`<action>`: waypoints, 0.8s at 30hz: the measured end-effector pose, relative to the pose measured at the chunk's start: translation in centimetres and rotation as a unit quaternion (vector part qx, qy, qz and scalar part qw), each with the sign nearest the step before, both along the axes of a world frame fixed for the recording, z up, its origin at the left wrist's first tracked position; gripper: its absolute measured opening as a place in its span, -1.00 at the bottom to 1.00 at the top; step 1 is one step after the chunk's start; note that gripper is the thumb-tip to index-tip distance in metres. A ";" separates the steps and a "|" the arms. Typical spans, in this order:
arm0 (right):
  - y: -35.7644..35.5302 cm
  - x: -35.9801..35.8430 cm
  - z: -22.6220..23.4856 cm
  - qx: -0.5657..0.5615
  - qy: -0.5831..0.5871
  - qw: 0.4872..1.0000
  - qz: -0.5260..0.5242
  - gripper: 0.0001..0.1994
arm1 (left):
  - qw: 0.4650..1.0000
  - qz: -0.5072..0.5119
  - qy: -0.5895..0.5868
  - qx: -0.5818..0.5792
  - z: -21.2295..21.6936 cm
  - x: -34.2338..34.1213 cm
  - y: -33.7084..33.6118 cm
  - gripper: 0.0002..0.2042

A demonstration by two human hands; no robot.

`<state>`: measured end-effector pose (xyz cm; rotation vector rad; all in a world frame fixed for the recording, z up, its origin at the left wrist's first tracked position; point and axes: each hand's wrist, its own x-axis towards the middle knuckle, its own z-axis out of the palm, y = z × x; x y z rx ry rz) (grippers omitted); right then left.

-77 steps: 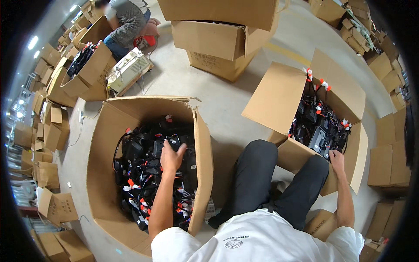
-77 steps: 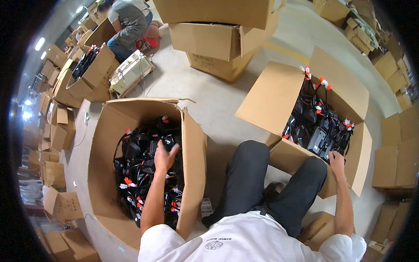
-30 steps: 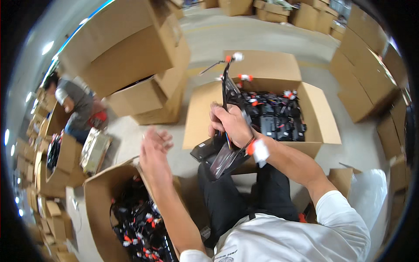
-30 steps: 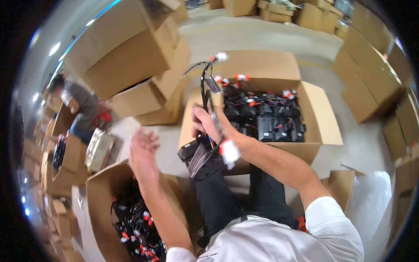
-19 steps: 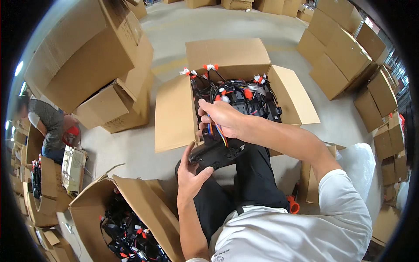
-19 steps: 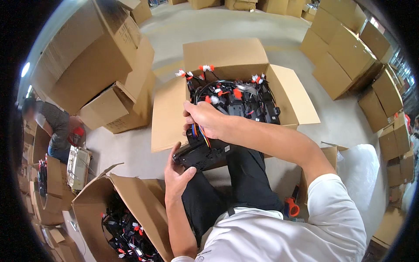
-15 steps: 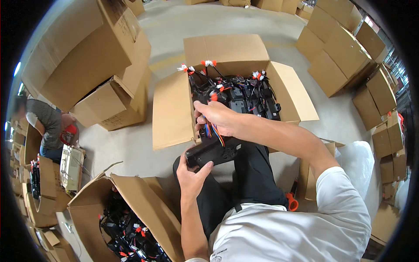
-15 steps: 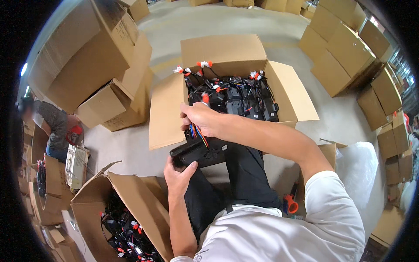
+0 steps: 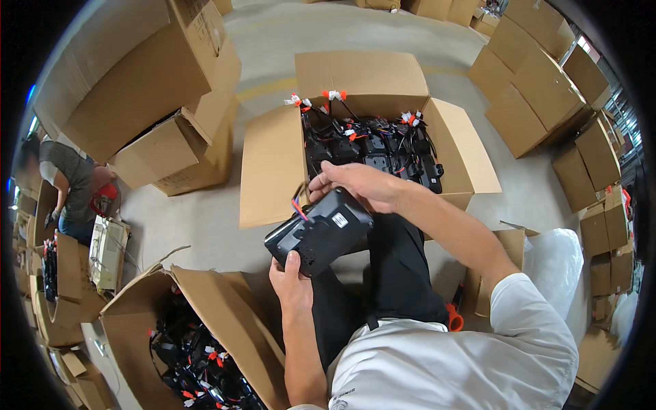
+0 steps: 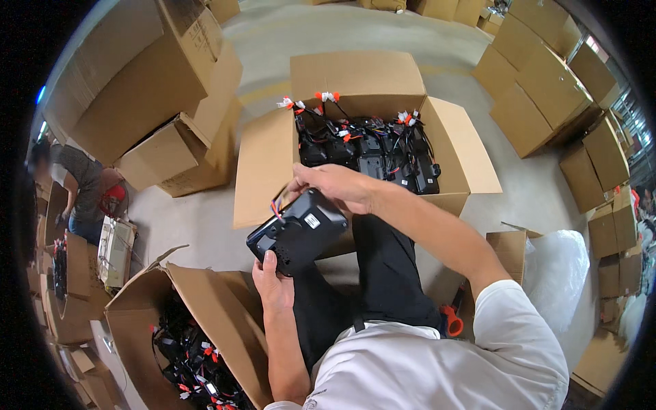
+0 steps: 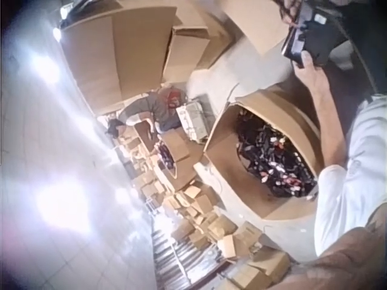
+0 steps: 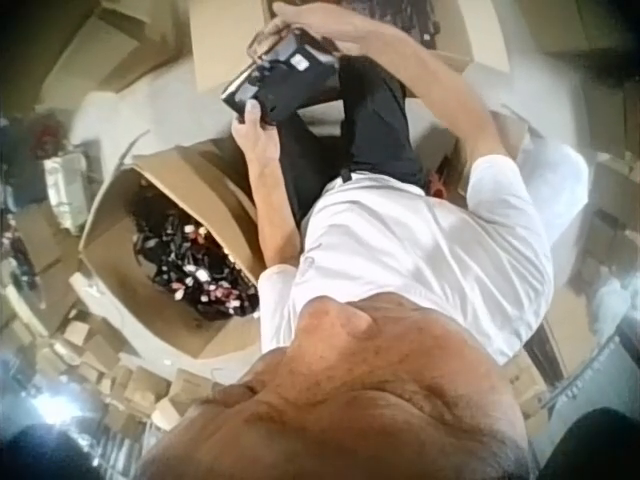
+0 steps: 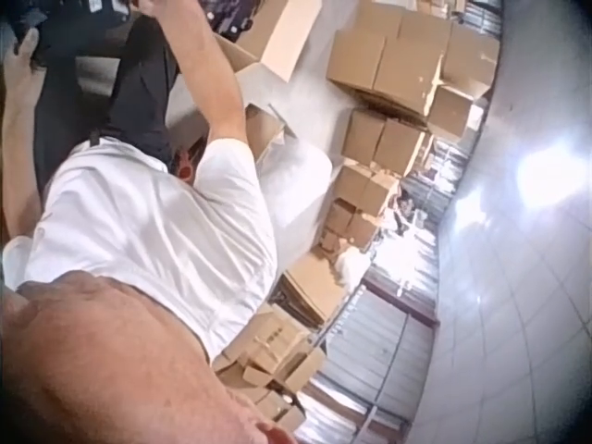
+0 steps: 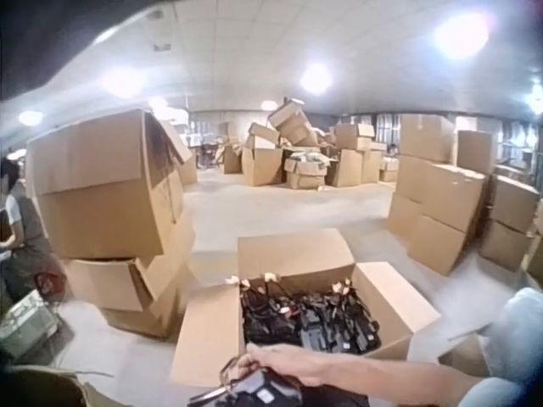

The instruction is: The person takes electronic display devices with attached wiring from a cardboard box, handles and turns them over by hand, and places them into another cardboard box.

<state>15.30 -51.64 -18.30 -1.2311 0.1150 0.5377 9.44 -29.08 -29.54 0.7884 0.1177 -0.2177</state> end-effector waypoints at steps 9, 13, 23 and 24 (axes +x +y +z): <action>1.4 -2.0 -0.9 -0.095 -0.092 0.990 -0.053 -0.57 | 1.000 -0.002 0.027 -0.016 0.8 0.2 -0.7 -0.45; 1.7 -2.0 -0.9 -0.101 -0.080 0.990 -0.061 -0.57 | 1.000 0.000 0.022 -0.009 0.9 0.1 -0.5 -0.46; 1.8 -1.6 -1.1 -0.114 -0.080 0.988 -0.069 -0.57 | 1.000 0.001 0.028 -0.012 0.3 0.5 -0.7 -0.49; 1.9 -1.5 -1.1 -0.117 -0.074 0.988 -0.070 -0.59 | 1.000 0.004 0.029 -0.011 0.2 0.5 -0.6 -0.49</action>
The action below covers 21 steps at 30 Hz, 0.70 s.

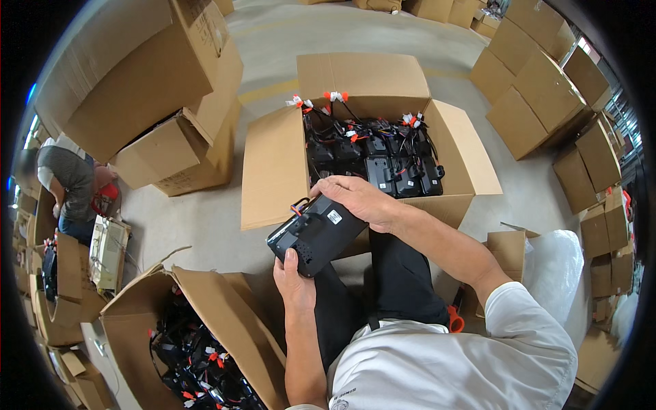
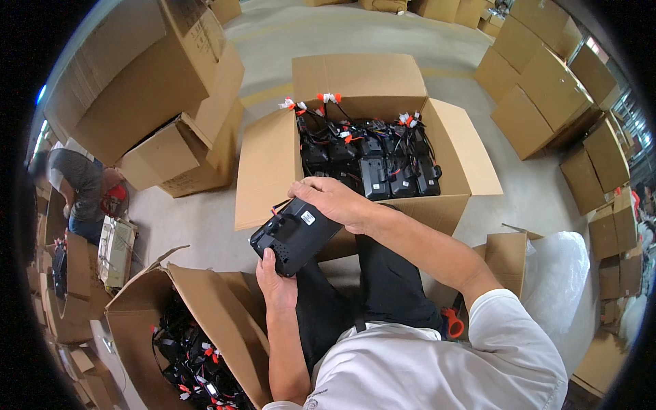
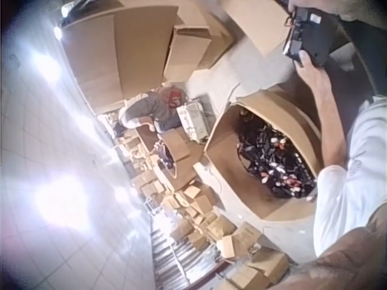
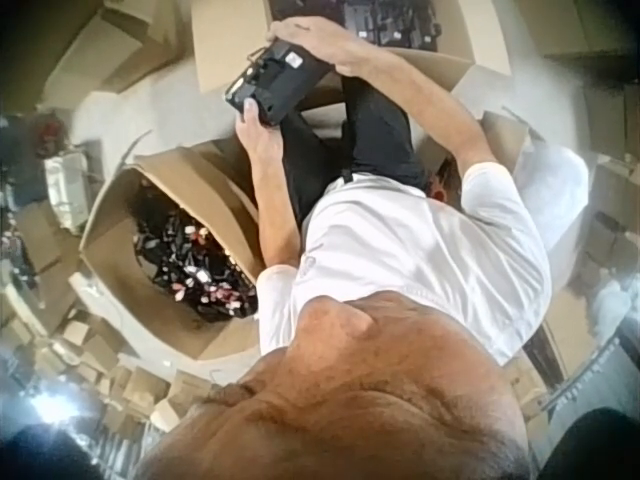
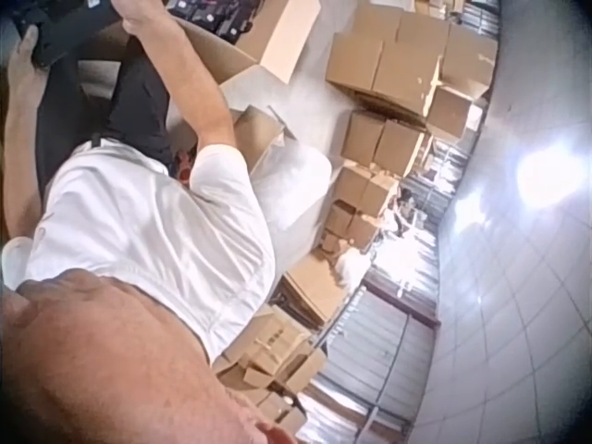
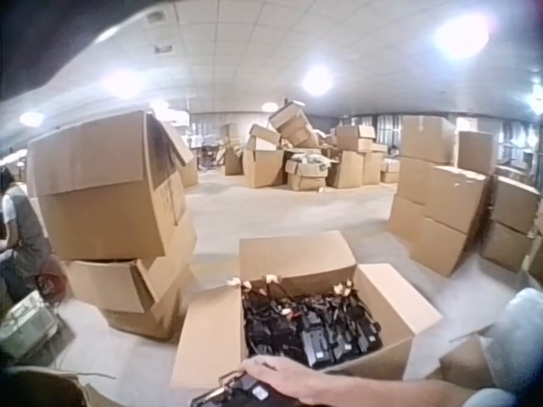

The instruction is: The person takes electronic display devices with attached wiring from a cardboard box, handles and turns them over by hand, and places them into another cardboard box.

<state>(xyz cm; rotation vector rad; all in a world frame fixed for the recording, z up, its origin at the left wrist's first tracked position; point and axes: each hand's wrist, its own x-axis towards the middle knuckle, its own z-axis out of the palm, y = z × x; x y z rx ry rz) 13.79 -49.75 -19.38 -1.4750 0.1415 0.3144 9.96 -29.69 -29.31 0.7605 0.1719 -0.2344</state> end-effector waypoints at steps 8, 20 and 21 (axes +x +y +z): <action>-0.3 -0.3 -1.0 -0.031 -0.023 0.999 -0.030 -0.73 | 0.989 0.000 0.000 0.149 -1.2 0.0 -0.8 -0.71; -1.2 -2.0 -6.4 0.049 0.054 0.993 -0.096 -0.71 | 0.951 0.036 -0.157 0.265 -0.2 -1.0 -2.1 -0.50; -1.4 -2.1 -6.9 0.052 0.048 0.992 -0.105 -0.70 | 0.943 0.010 -0.160 0.292 -0.1 -0.9 -1.9 -0.48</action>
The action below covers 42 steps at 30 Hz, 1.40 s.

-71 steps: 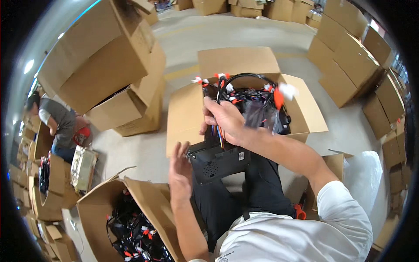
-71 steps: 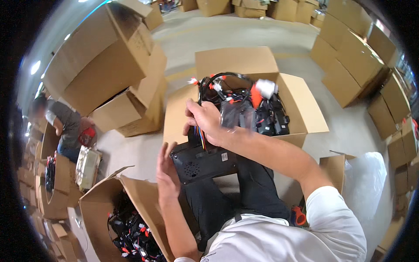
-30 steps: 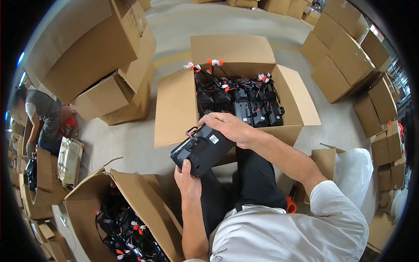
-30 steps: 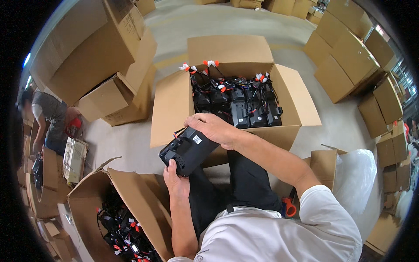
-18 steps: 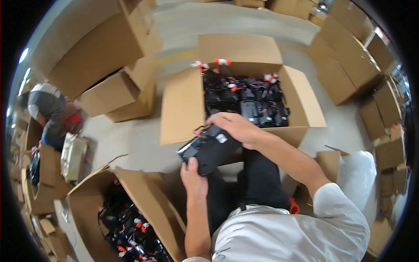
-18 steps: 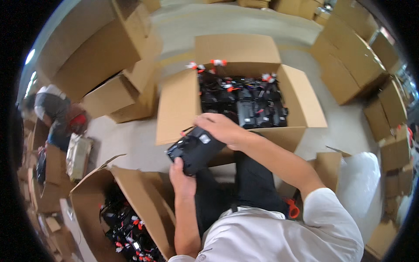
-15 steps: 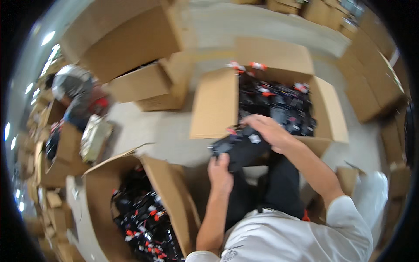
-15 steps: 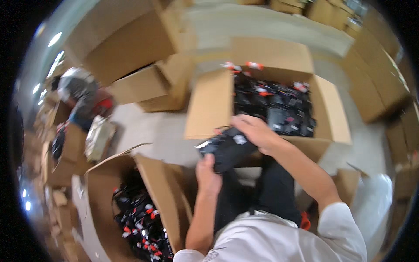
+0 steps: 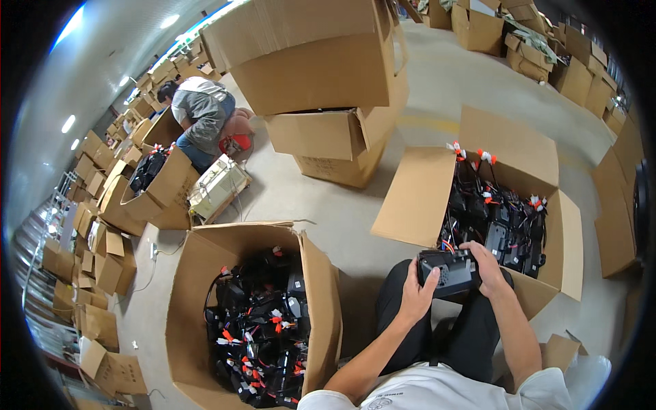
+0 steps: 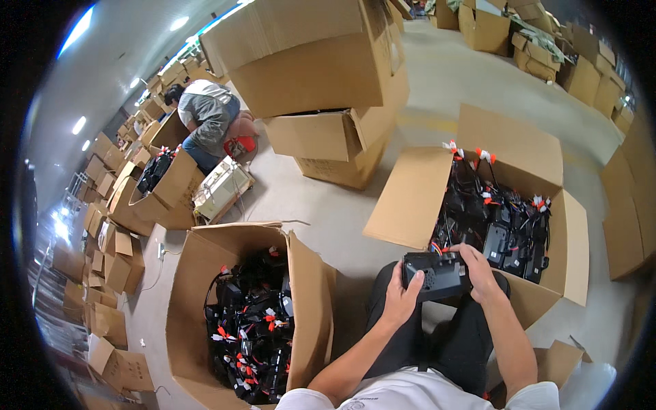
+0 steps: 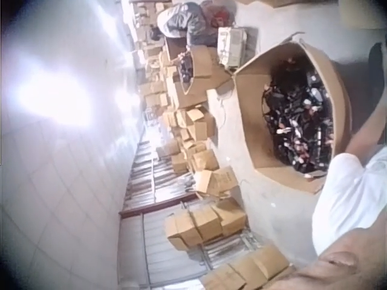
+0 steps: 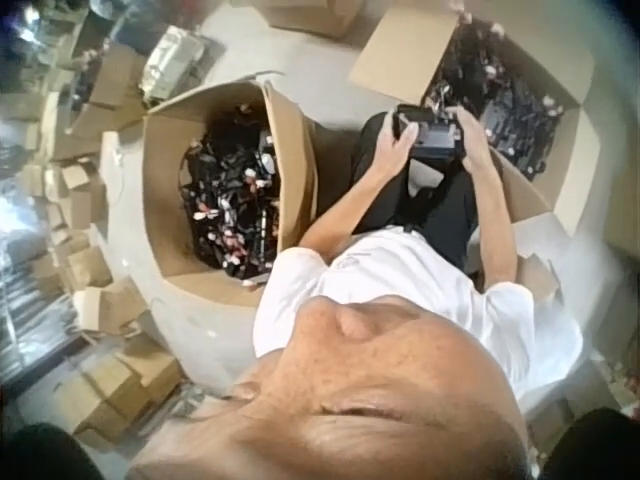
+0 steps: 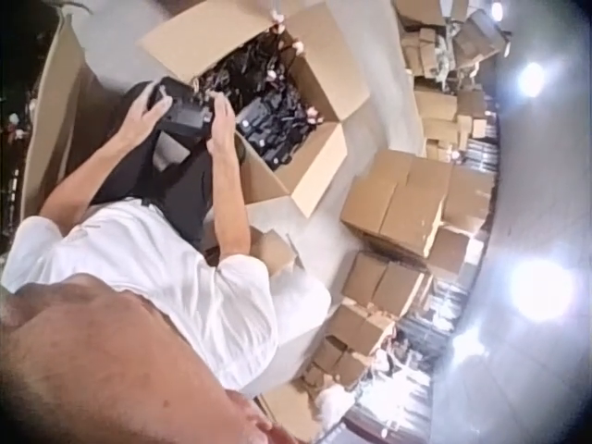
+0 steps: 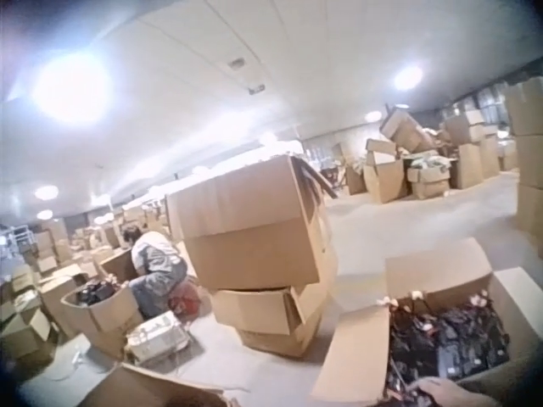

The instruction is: The person takes electronic display devices with attached wiring from a cardboard box, handles and turns them over by hand, and places them into another cardboard box.

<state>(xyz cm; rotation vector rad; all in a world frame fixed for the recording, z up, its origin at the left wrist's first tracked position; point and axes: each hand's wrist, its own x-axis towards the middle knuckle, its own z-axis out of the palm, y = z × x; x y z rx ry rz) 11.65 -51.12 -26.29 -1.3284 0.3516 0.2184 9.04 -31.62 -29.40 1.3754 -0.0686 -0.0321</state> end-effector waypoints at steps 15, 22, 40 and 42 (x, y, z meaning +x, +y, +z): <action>0.6 -1.0 -0.3 -0.005 -0.060 0.998 -0.027 -0.67 | 1.000 0.006 -0.012 0.000 0.2 -0.2 0.2 -0.51; 0.8 -1.0 -0.4 0.007 -0.067 0.997 -0.029 -0.67 | 1.000 0.009 -0.017 0.007 -0.3 -0.3 0.3 -0.51; 0.7 -1.2 -0.3 0.008 -0.066 0.998 -0.024 -0.68 | 1.000 0.005 -0.012 0.010 0.2 -0.4 0.4 -0.50; 0.7 -1.2 -0.3 0.004 -0.067 0.997 -0.028 -0.69 | 1.000 0.005 -0.013 0.013 0.3 -0.4 0.4 -0.50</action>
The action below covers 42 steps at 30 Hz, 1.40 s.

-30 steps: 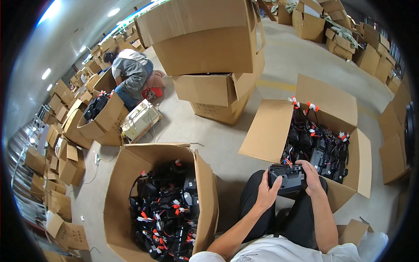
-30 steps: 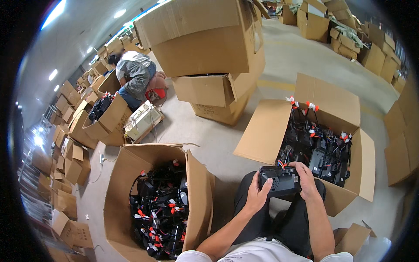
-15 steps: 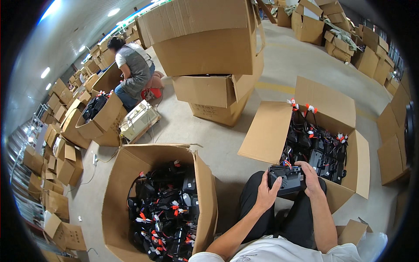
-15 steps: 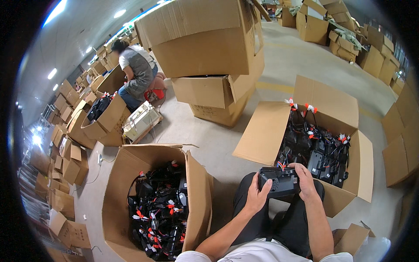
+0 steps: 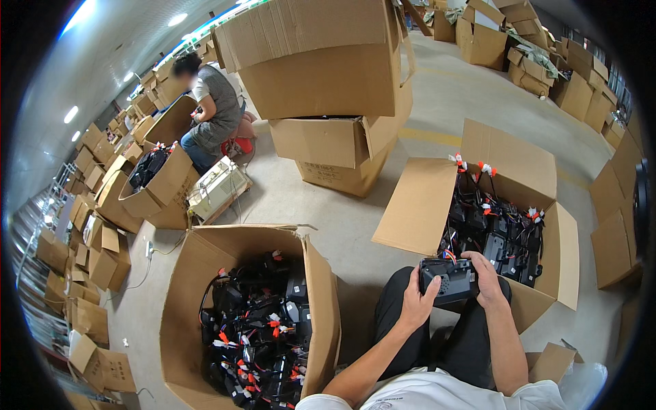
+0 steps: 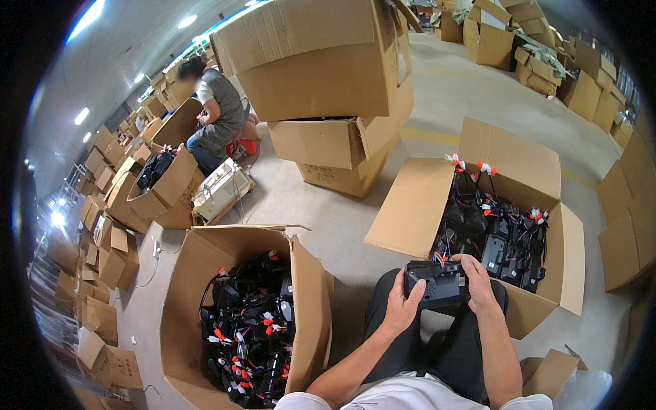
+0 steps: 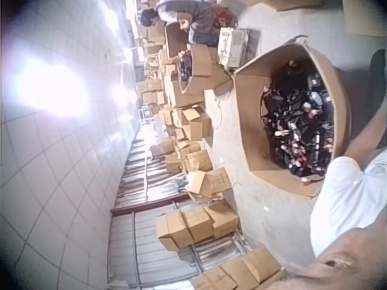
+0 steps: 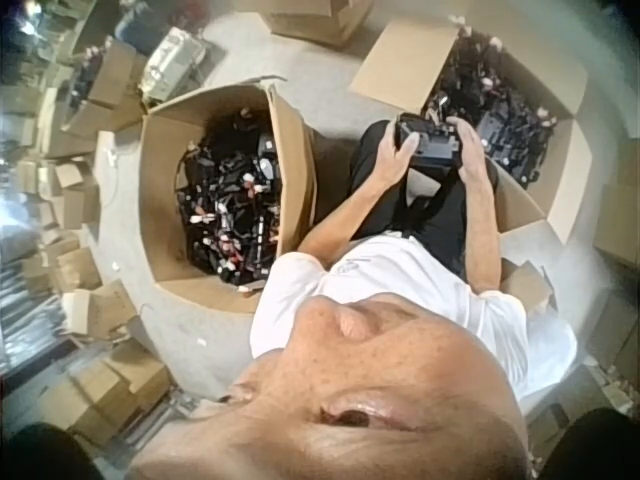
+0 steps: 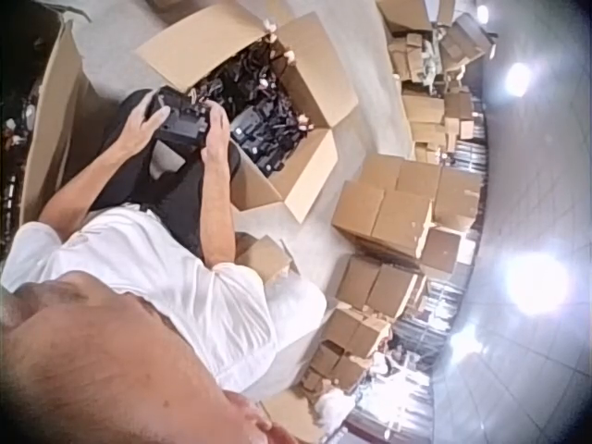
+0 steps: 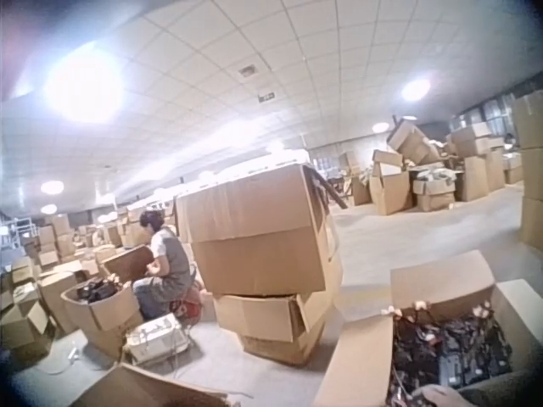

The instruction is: The person takes electronic display devices with attached wiring from a cardboard box, handles and turns them over by hand, and places them into another cardboard box.

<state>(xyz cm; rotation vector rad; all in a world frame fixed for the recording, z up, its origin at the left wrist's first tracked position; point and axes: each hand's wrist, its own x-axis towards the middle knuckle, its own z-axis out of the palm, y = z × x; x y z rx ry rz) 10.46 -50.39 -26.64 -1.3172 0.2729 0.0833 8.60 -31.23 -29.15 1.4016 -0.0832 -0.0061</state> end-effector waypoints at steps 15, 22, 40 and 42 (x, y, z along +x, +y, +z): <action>-0.2 0.0 -0.4 0.002 -0.002 1.000 0.001 -0.68 | 1.000 -0.003 -0.002 -0.006 -0.3 0.0 0.0 -0.50; 0.0 0.1 -0.4 0.010 -0.005 1.000 0.005 -0.68 | 1.000 -0.002 0.001 -0.010 -0.5 0.1 0.1 -0.49; 3.8 -4.8 -1.8 0.088 0.042 0.993 0.071 -0.50 | 0.965 0.233 0.099 0.070 0.6 6.7 1.9 -0.29; 3.4 -5.3 -0.8 0.073 0.058 0.993 0.072 -0.48 | 0.978 0.185 0.088 0.043 0.0 7.3 0.7 -0.35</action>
